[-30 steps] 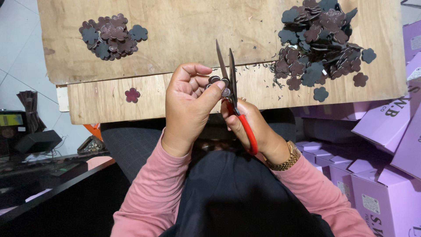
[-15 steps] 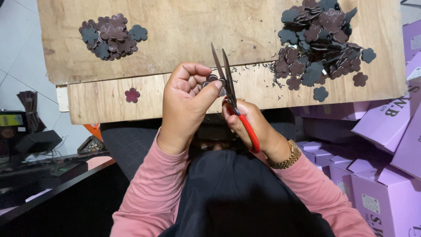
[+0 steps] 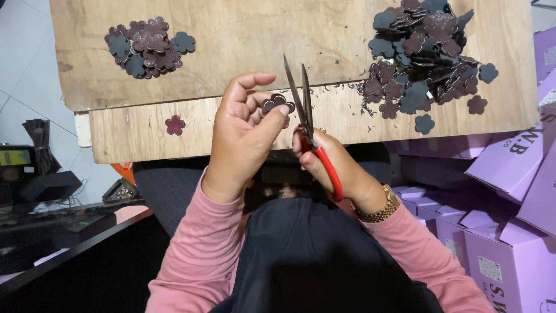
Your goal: The person sits at a workbench and uses red-handled shears to trim the edges of small flower-shaped leather pieces one at a time, placing each finished piece onto a pile on the table. Cut scraps accumulate on the bench as the person works through the stack of pieces.
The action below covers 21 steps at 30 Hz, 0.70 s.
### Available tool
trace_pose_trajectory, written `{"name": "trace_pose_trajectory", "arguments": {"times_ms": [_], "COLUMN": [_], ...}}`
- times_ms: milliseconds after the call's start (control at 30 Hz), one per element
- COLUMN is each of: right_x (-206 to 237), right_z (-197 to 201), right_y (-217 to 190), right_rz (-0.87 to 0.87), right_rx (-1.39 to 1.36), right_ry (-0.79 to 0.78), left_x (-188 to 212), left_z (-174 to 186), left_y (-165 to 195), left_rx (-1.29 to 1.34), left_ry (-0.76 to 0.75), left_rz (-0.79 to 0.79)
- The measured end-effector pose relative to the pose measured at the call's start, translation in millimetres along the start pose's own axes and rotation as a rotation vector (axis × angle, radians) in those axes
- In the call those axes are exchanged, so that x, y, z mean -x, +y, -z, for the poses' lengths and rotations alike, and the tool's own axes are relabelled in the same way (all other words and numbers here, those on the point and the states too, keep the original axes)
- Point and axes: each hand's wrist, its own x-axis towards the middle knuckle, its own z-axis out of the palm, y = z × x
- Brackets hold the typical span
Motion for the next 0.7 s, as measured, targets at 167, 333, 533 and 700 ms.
{"name": "trace_pose_trajectory", "arguments": {"times_ms": [167, 333, 533, 700], "right_x": [-0.6, 0.3, -0.1, 1.3], "right_z": [-3.4, -5.3, -4.6, -5.0], "right_y": [-0.2, 0.2, -1.0, -3.3], "right_rz": [0.077, 0.088, 0.101, -0.017], "right_rx": [0.154, 0.179, 0.208, 0.083], "right_ry": [0.009, 0.025, 0.037, 0.007], "left_x": [-1.6, -1.6, -2.1, -2.5], "left_z": [3.3, 3.4, 2.0, 1.1], "left_y": [-2.2, -3.3, -3.8, -4.3], "left_rx": [-0.034, -0.032, -0.068, -0.074], "left_ry": [0.011, 0.034, 0.05, 0.051], "left_rz": [0.04, 0.055, 0.046, 0.046]}}
